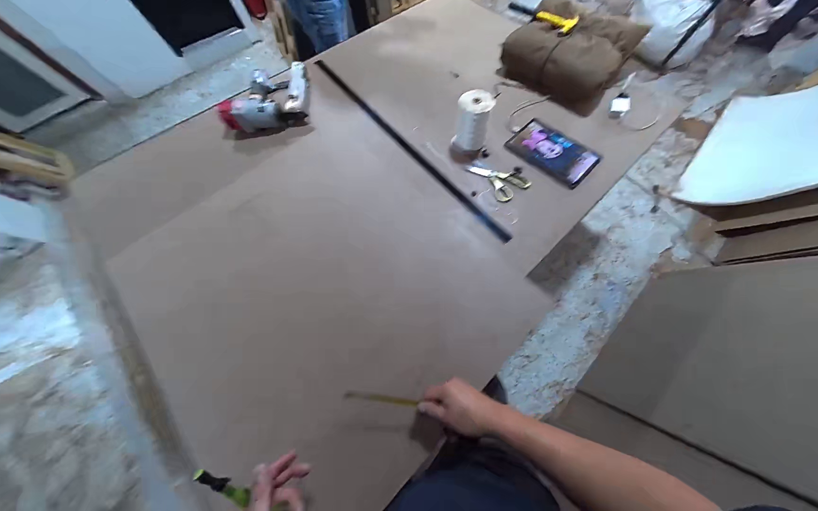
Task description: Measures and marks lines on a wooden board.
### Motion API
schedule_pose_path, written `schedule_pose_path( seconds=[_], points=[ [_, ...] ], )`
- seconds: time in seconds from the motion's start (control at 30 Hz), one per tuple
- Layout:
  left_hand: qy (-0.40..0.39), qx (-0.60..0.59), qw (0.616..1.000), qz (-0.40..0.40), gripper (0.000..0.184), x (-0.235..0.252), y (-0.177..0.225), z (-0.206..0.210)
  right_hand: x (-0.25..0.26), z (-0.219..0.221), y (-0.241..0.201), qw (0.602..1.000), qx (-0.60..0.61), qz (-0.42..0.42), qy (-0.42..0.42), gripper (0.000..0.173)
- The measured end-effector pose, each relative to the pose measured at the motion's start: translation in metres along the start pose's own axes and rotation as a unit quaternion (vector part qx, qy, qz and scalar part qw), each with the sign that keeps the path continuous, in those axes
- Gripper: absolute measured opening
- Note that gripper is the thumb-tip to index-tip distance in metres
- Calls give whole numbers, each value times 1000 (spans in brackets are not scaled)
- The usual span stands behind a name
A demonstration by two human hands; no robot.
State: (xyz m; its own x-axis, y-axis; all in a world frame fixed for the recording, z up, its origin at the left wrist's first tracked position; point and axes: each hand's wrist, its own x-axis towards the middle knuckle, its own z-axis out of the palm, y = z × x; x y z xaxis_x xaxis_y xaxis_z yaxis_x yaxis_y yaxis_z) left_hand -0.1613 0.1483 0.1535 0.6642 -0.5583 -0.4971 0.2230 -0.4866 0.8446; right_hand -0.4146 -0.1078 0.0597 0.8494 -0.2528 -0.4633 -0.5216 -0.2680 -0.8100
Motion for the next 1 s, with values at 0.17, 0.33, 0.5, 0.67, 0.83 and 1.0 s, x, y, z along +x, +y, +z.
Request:
schedule_pose_path(
  seconds=[0.17, 0.33, 0.5, 0.67, 0.83, 1.0],
  points=[
    [26, 50, 998, -30, 91, -22, -44, -135, 30, 103, -51, 971, 114, 157, 142, 47],
    [9, 146, 989, -14, 47, 9, -41, -188, 55, 138, -94, 946, 144, 216, 195, 40],
    [-146, 190, 959, 152, 39, 108, -23, -170, 86, 134, -86, 921, 168, 238, 260, 36],
    [-216, 309, 901, 212, 30, 189, 9, -104, 118, 97, -80, 896, 177, 278, 298, 38],
    [-258, 428, 812, 303, 28, 257, 30, -27, 140, 65, -78, 876, 180, 314, 318, 42],
    [-292, 453, 761, 361, 27, 317, 39, 50, 154, 54, -84, 852, 163, 373, 330, 43]
  ],
)
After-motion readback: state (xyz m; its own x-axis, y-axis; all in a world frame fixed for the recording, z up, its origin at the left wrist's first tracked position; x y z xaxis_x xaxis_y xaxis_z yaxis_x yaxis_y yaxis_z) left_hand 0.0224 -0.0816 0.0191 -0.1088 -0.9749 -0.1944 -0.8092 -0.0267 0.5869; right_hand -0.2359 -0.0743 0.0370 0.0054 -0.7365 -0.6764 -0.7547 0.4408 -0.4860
